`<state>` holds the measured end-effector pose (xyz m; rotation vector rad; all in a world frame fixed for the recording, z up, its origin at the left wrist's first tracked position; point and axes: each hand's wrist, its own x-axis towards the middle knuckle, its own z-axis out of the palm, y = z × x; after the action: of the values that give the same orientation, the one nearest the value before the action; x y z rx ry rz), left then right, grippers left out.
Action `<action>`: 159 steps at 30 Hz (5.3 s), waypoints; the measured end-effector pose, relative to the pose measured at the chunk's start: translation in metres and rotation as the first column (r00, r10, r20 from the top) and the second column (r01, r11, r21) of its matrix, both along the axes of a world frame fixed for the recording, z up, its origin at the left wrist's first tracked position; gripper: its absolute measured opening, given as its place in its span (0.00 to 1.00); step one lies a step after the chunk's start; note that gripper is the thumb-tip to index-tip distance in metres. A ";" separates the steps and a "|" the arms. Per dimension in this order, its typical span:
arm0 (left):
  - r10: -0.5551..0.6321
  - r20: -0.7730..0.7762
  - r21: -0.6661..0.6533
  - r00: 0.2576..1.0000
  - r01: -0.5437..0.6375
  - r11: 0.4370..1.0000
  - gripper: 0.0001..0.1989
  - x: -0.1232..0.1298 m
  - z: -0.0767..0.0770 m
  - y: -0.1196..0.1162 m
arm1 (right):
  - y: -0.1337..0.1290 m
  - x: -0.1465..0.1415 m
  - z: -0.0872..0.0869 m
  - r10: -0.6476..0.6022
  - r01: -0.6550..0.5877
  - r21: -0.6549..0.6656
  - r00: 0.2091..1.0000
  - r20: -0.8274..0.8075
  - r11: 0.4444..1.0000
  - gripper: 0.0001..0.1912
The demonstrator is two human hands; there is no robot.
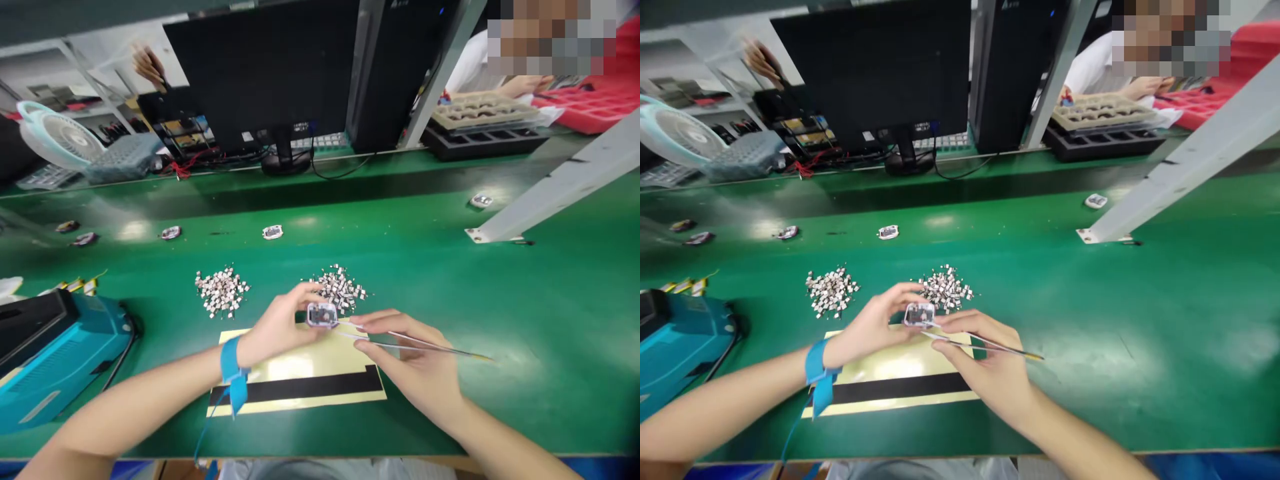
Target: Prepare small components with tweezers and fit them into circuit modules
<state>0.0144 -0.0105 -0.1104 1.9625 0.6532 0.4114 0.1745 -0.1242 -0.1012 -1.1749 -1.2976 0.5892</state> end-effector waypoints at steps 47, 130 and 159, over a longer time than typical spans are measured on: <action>0.058 0.290 0.144 0.955 -0.103 0.984 0.08 -0.025 -0.030 -0.029 | 0.011 -0.015 -0.018 0.161 -0.174 -0.164 0.983 -0.088 0.971 0.10; -0.027 0.431 0.273 0.902 -0.102 0.957 0.11 -0.027 -0.030 -0.027 | 0.003 -0.015 -0.013 0.337 -0.340 0.025 0.938 0.081 0.940 0.13; 0.227 -0.334 0.591 0.915 0.016 0.807 0.34 0.043 -0.009 0.172 | 0.017 0.017 -0.024 0.087 -0.284 0.338 0.864 0.495 0.897 0.07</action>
<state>0.0569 0.1618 -0.1198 2.6500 0.9841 0.3089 0.1911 -0.1076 -0.1256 -0.8704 -1.8669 0.1507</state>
